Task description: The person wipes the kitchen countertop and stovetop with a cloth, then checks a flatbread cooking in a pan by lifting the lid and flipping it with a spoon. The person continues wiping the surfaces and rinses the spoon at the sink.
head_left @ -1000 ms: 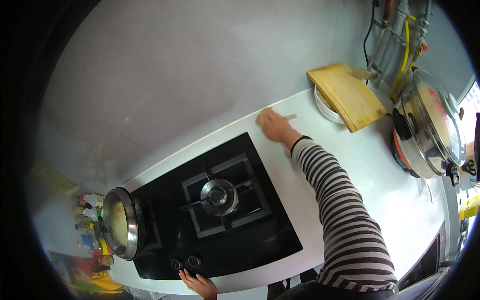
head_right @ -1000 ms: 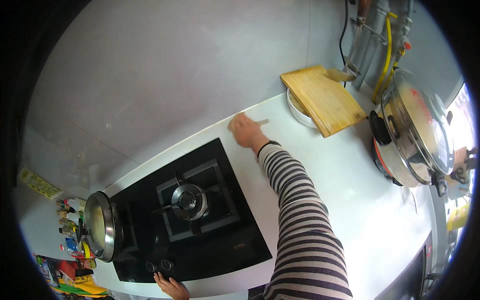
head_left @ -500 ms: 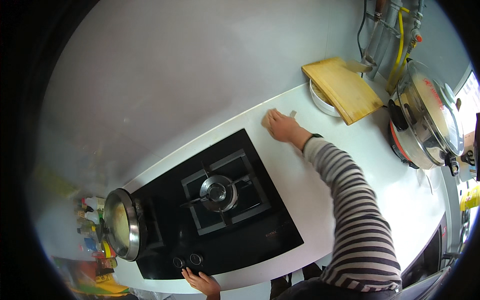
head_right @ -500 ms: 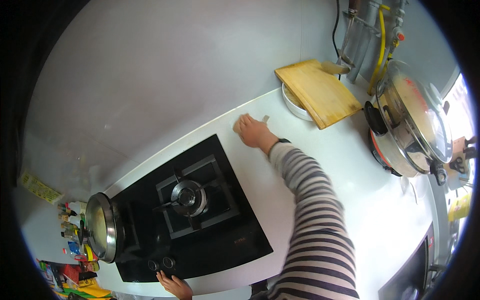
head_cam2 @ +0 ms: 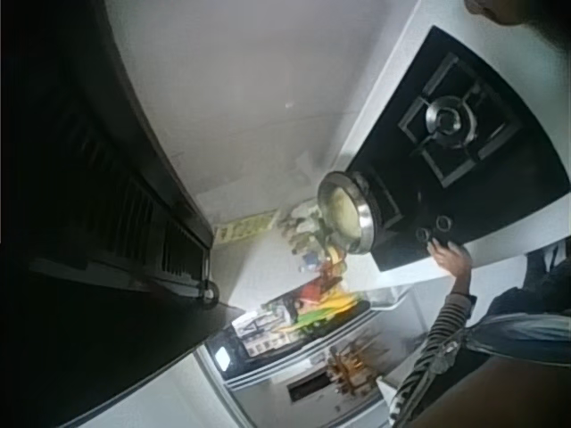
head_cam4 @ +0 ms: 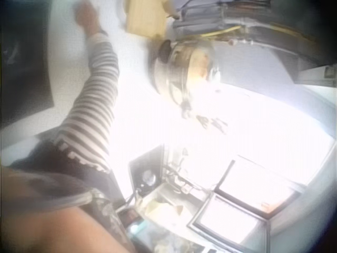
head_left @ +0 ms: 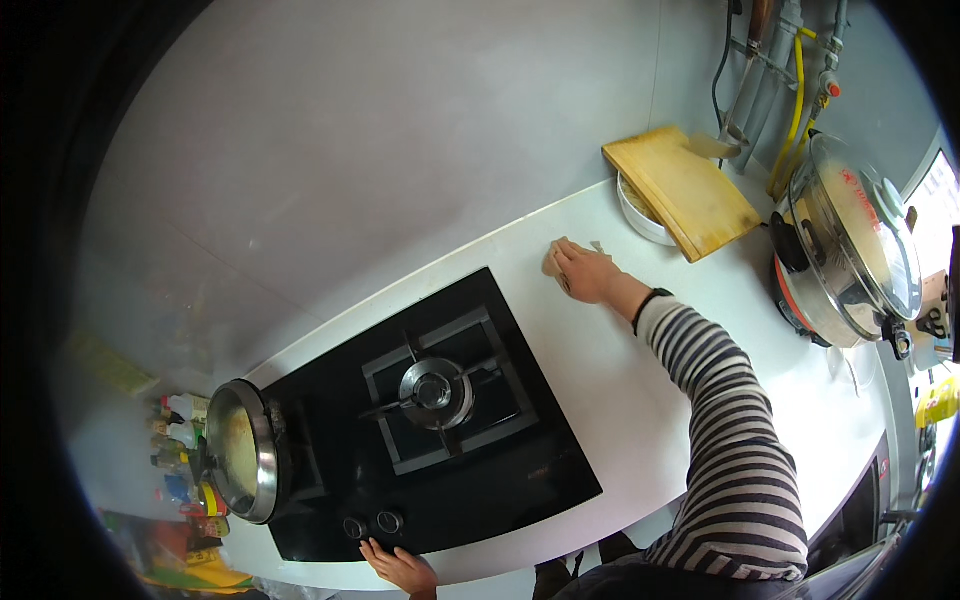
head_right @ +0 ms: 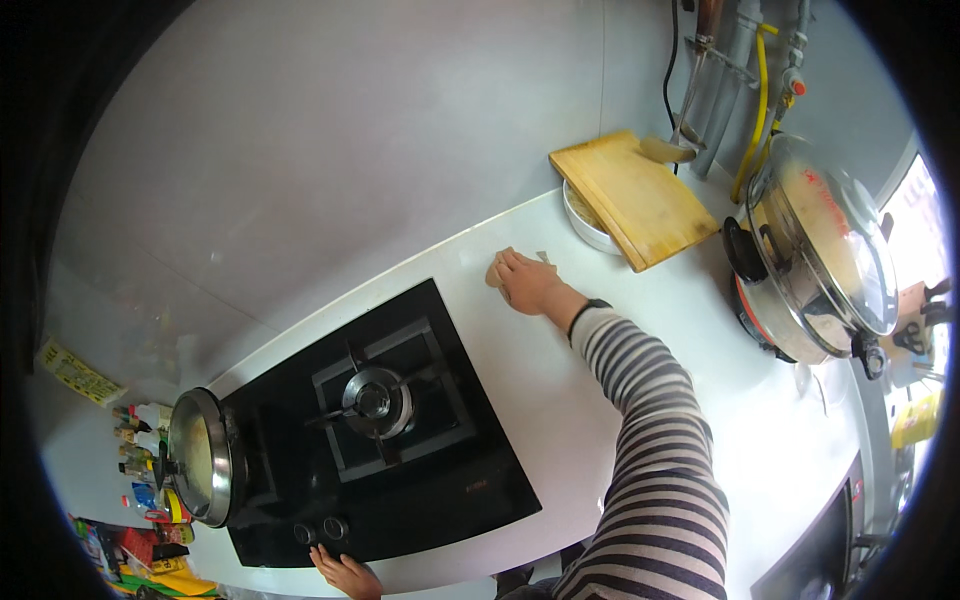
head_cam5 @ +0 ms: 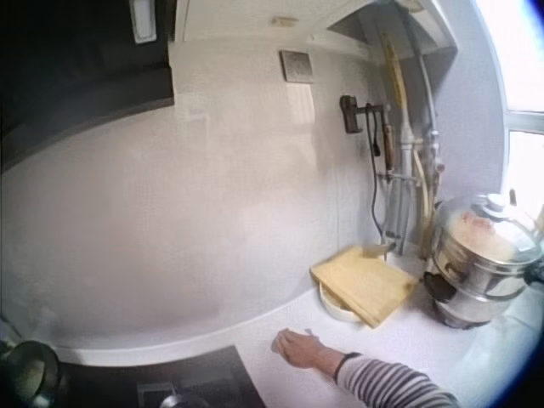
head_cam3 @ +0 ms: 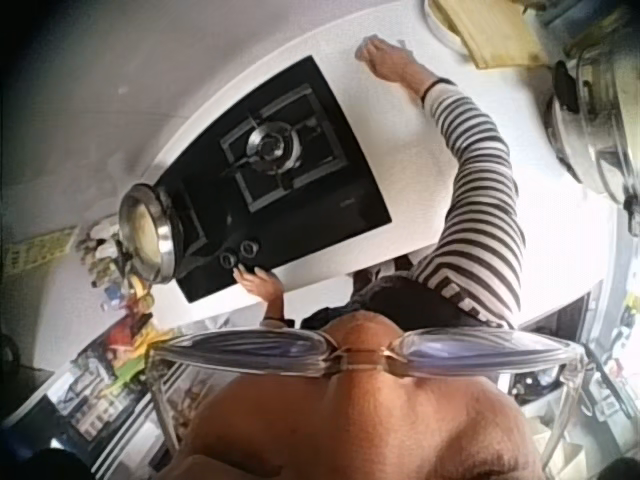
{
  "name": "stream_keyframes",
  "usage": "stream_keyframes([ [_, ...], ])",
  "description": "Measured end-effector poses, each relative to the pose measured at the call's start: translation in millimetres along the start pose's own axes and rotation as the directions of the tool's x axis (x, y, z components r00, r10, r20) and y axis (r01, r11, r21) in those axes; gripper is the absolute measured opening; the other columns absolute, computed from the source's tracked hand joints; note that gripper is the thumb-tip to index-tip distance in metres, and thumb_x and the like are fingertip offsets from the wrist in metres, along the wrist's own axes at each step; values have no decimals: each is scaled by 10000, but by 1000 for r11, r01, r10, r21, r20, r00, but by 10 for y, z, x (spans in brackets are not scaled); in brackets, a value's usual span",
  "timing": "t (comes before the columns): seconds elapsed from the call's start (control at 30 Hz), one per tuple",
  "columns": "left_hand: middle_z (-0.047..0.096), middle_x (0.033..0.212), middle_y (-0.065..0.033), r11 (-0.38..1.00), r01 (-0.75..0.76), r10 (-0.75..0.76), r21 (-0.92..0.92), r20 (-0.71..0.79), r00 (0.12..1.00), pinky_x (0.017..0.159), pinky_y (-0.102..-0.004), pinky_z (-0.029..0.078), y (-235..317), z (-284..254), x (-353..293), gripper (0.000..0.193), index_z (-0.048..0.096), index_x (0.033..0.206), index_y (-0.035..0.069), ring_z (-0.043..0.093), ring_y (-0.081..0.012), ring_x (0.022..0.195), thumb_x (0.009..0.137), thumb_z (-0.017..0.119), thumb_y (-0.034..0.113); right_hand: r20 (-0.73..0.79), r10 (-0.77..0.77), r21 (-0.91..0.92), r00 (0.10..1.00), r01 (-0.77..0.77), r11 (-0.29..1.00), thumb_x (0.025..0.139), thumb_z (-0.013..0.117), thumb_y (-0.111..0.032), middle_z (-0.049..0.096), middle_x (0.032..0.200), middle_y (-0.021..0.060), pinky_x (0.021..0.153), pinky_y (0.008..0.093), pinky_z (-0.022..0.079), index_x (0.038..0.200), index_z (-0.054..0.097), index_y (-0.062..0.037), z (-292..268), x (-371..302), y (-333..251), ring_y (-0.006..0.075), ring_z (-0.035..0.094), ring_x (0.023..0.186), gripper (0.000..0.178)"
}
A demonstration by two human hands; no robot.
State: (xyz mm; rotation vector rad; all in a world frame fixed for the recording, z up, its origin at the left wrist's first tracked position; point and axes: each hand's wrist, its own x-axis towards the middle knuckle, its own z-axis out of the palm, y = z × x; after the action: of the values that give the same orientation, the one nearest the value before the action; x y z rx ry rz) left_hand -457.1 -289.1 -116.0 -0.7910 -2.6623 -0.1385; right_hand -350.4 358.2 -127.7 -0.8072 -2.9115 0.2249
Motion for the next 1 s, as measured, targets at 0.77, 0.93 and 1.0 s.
stream_keyframes([
  [0.77, 444, 1371, -322, 999, 16, -16, -44, -7, 1000, 1073, -515, 357, -3, -17, -30, 459, 491, 1291, -116, 454, -473, 1251, 982, 483, 223, -271, 298, 129, 915, -272, 954, 900, 484, -183, 560, 1248, 180, 1030, 449, 415, 1120, 628, -38, 158, 679, 330, 364, 485, 1212, 301],
  [0.93, 453, 1359, -315, 997, 15, -17, -72, -35, 999, 1059, -504, 372, 6, 24, 7, 458, 493, 1287, -117, 463, -470, 1241, 978, 488, 220, -386, -188, -41, 903, 186, 982, 892, 550, -253, 468, 1362, 219, 1076, 477, 365, 1182, 586, -17, 144, -126, -242, 390, 418, 1280, 376],
  [1.0, 462, 1354, -303, 998, 10, -13, -57, -56, 998, 1050, -500, 386, -2, 53, 15, 459, 499, 1289, -103, 477, -461, 1229, 985, 491, 241, -382, -110, 12, 917, 124, 992, 880, 569, -280, 466, 1362, 206, 1068, 486, 361, 1183, 582, -12, 22, -552, -7, 391, 412, 1273, 405],
])
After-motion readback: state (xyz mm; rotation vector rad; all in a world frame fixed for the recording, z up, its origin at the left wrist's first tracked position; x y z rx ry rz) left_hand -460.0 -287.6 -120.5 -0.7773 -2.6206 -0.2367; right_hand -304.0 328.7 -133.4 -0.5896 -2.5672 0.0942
